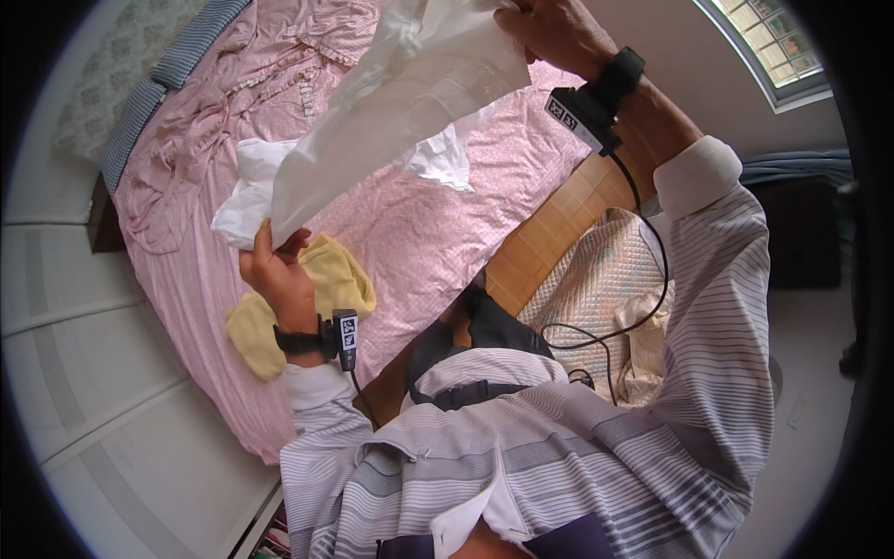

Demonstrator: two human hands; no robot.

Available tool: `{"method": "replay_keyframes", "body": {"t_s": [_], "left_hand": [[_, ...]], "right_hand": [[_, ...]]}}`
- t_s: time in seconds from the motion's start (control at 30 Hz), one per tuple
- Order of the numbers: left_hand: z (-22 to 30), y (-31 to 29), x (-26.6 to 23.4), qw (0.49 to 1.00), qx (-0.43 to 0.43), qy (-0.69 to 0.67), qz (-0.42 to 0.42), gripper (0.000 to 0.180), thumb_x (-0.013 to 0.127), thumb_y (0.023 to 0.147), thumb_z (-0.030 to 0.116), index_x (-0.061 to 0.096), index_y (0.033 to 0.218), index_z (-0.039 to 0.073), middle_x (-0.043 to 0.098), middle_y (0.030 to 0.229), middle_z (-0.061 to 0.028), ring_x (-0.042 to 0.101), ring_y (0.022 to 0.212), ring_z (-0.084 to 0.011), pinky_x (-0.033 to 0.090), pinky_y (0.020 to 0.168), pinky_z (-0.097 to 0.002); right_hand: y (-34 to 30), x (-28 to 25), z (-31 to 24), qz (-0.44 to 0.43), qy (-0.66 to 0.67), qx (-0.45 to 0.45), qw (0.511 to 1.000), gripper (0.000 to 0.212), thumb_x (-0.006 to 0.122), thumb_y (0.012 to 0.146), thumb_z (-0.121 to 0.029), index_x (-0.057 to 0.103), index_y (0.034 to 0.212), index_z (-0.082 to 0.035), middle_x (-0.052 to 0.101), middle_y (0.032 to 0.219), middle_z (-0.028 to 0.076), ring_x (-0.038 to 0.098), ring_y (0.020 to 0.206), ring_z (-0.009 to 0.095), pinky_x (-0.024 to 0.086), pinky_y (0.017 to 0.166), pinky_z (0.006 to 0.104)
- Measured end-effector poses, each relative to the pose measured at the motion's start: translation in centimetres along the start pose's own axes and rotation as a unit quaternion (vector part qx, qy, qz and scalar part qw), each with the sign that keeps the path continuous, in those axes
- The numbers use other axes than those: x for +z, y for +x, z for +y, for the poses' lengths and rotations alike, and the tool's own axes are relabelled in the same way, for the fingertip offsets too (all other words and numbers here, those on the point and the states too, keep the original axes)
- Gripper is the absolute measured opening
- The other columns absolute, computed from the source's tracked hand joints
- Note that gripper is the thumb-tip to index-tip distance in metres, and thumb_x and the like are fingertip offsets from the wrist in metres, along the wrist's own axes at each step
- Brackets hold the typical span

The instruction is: The person walks from the living area into a bedroom and folds two garments on a bed. They first fold a yellow sweater, then a white shirt, placing each folded item on the bed.

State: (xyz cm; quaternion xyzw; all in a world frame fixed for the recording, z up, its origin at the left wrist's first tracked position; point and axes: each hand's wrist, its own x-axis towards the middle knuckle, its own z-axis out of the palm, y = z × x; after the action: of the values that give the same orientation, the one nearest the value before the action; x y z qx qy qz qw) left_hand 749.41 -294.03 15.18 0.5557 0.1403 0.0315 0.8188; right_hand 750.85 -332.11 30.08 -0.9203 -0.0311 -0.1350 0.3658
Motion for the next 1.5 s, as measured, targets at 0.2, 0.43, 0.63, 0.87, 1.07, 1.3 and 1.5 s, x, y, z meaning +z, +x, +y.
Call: {"method": "replay_keyframes", "body": {"t_s": [0.2,0.43,0.63,0.87,1.07,1.3,1.5], "left_hand": [[3.2,0.1,-0.6,0.994,0.100,0.036,-0.014,0.053,0.057,0.089,0.003,0.040,0.139,0.002,0.065,0.086,-0.0157,0.065,0.058,-0.0254,0.053,0.054,-0.0337],[4.3,3.2,-2.5,0.990,0.081,0.088,-0.074,0.033,0.057,0.092,0.003,0.057,0.123,-0.009,0.068,0.095,-0.0201,0.069,0.070,-0.0250,0.060,0.063,-0.0342],[6.6,9.1,-3.8,0.968,0.126,0.178,-0.125,0.026,0.063,0.094,0.011,0.065,0.113,-0.008,0.069,0.102,-0.0145,0.068,0.088,-0.0193,0.059,0.077,-0.0310],[11.9,13.3,-4.3,0.938,0.162,0.231,-0.203,0.041,0.075,0.087,0.010,0.061,0.122,-0.005,0.068,0.107,-0.0094,0.065,0.094,-0.0131,0.051,0.088,-0.0252],[17.4,13.1,-5.5,0.909,0.244,0.288,-0.179,0.043,0.071,0.087,0.001,0.058,0.128,-0.002,0.066,0.116,-0.0081,0.061,0.106,-0.0128,0.048,0.096,-0.0250],[20.6,10.9,-5.8,0.864,0.236,0.350,-0.273,0.035,0.066,0.089,-0.002,0.062,0.124,-0.001,0.067,0.114,-0.0061,0.062,0.108,-0.0132,0.051,0.095,-0.0274],[20.8,13.5,-0.9,0.823,0.211,0.341,-0.403,0.032,0.066,0.091,0.006,0.063,0.123,0.001,0.068,0.115,-0.0075,0.064,0.106,-0.0141,0.051,0.095,-0.0278]], "right_hand": [[-0.3,-0.9,-1.3,0.001,0.044,0.016,0.999,0.025,0.048,0.088,-0.005,0.066,0.105,0.003,0.065,0.072,0.007,0.060,0.053,0.013,0.049,0.047,0.0297],[0.8,-0.2,-1.2,-0.047,0.034,0.039,0.998,0.021,0.051,0.088,-0.006,0.067,0.098,0.002,0.065,0.072,0.008,0.060,0.053,0.012,0.049,0.047,0.0286],[3.7,1.3,-0.5,-0.062,0.060,0.036,0.996,0.020,0.052,0.088,-0.007,0.067,0.097,0.003,0.066,0.071,0.008,0.060,0.053,0.012,0.050,0.048,0.0279],[9.7,2.6,-1.3,-0.024,0.081,0.011,0.996,0.016,0.057,0.089,-0.010,0.068,0.095,0.000,0.067,0.073,0.007,0.062,0.057,0.014,0.049,0.048,0.0278],[13.2,2.7,-4.3,0.018,0.149,-0.036,0.988,0.013,0.058,0.091,-0.008,0.066,0.098,0.000,0.067,0.079,0.008,0.062,0.061,0.014,0.052,0.052,0.0276],[2.7,1.3,-2.2,-0.077,0.171,-0.009,0.982,0.024,0.058,0.098,-0.018,0.064,0.116,-0.005,0.067,0.098,0.004,0.062,0.082,0.010,0.053,0.067,0.0249],[-5.5,-2.4,-4.1,-0.041,0.093,0.067,0.993,0.023,0.056,0.097,-0.013,0.063,0.116,-0.001,0.069,0.098,0.010,0.065,0.071,0.011,0.055,0.062,0.0237]]}}
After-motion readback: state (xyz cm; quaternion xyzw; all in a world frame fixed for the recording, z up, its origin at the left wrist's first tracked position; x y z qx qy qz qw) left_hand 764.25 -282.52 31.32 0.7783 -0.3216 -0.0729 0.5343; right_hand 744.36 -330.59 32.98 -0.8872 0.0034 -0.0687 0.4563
